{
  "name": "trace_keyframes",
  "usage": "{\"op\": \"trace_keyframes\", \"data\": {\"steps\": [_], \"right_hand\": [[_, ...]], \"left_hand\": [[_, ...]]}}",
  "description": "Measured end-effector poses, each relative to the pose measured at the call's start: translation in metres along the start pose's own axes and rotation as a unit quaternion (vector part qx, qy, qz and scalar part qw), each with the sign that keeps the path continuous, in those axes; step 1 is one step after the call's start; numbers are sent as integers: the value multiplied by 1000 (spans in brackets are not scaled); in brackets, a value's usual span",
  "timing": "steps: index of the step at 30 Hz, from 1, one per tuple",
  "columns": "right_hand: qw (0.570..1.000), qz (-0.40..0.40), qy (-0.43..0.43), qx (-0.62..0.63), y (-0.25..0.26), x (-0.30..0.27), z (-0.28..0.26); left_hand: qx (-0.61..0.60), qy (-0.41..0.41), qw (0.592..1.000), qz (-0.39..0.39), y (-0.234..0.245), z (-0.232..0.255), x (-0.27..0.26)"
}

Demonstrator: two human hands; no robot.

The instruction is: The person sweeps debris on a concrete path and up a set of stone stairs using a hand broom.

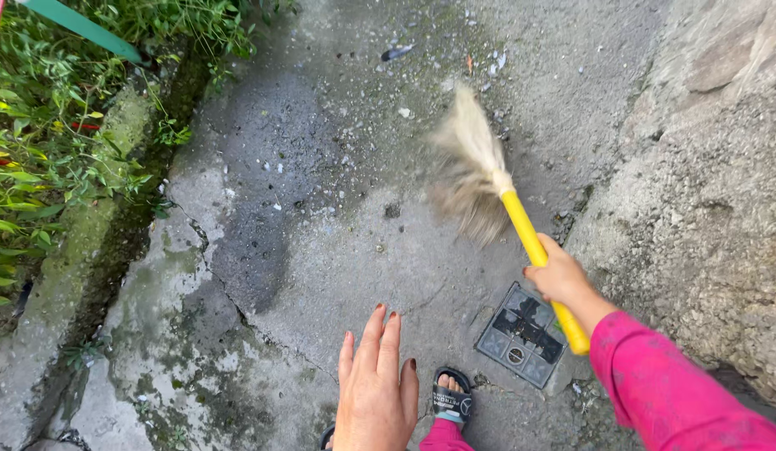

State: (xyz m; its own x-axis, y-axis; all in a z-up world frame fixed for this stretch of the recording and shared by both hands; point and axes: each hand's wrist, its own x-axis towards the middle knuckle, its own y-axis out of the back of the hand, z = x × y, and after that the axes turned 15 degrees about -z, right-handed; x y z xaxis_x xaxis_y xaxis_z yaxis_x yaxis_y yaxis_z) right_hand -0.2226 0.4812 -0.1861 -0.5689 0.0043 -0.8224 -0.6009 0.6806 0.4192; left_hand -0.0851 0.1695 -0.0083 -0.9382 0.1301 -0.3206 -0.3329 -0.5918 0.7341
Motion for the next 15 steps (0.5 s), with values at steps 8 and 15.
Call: {"op": "trace_keyframes", "data": {"steps": [8,15], "right_hand": [[967,-158,151,134,-173,-118,85],[924,-247,278,86,-239,-73,61]], "left_hand": [[5,-8,1000,20,19,-7,-6],[9,22,999,47,22,-23,-29]]}}
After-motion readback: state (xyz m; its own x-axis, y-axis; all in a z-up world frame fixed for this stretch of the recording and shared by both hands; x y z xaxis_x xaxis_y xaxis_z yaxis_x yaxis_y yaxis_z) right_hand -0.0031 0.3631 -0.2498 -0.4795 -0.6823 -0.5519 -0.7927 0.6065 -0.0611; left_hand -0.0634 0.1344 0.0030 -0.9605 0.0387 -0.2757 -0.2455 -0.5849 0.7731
